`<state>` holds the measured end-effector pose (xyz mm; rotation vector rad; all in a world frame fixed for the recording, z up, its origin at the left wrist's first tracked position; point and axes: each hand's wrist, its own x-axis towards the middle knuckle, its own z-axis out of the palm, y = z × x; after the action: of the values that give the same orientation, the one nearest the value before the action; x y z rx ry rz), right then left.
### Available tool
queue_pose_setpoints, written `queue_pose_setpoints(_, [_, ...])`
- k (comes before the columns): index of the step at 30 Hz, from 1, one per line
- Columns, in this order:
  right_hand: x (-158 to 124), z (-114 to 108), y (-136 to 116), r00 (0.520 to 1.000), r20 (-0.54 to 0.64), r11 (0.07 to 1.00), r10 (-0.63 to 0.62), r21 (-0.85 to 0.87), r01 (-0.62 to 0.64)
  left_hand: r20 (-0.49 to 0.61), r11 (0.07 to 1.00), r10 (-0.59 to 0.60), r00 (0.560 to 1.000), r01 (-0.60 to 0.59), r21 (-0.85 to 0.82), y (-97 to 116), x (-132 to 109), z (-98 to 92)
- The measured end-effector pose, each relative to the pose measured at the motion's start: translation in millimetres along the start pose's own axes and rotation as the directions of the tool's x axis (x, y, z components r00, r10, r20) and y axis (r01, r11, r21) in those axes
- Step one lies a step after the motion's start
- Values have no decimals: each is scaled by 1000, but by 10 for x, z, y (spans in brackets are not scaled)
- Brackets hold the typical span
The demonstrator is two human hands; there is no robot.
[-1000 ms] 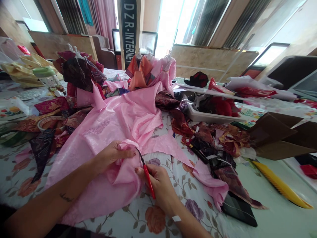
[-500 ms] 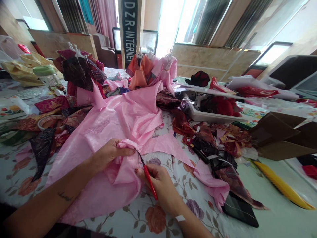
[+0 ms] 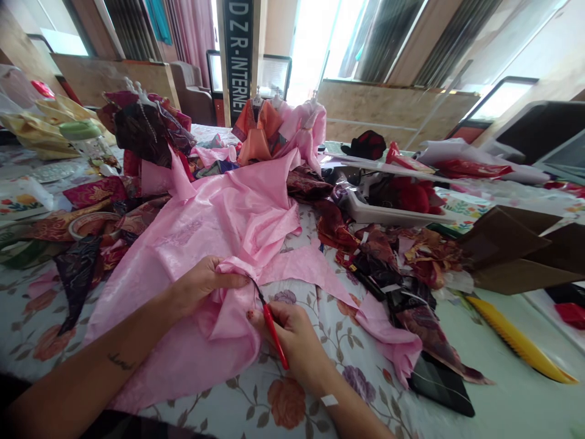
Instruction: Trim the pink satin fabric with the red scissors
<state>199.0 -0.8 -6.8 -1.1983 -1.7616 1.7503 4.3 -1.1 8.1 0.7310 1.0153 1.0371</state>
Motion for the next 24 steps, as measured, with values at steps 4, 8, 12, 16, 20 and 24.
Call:
queue_pose_setpoints(4, [-6,12,-21,1000,-22,1000,0,-16,-1,-15,1000,4,1000,-5,-11,0,0,1])
queue_pose_setpoints(8, [3,18,-28,999,-48,999,22,-36,-24,8,1000,5,1000,-5,-30,9,-7,4])
queue_pose_setpoints(12, [10,12,-21,998,-58,998,38,-39,-40,17,1000,18,1000,-18,-24,11,-8,-11])
queue_pose_setpoints(16, [14,10,-23,997,-76,999,16,-35,-18,64,1000,21,998,-20,-14,-9,6,-40])
queue_pose_setpoints(20, [17,4,-25,998,-51,999,41,16,-40,55,999,35,998,-36,7,-22,17,-56])
queue_pose_setpoints(24, [8,-24,-54,999,19,998,46,39,-47,24,998,30,999,-31,49,-10,19,-59])
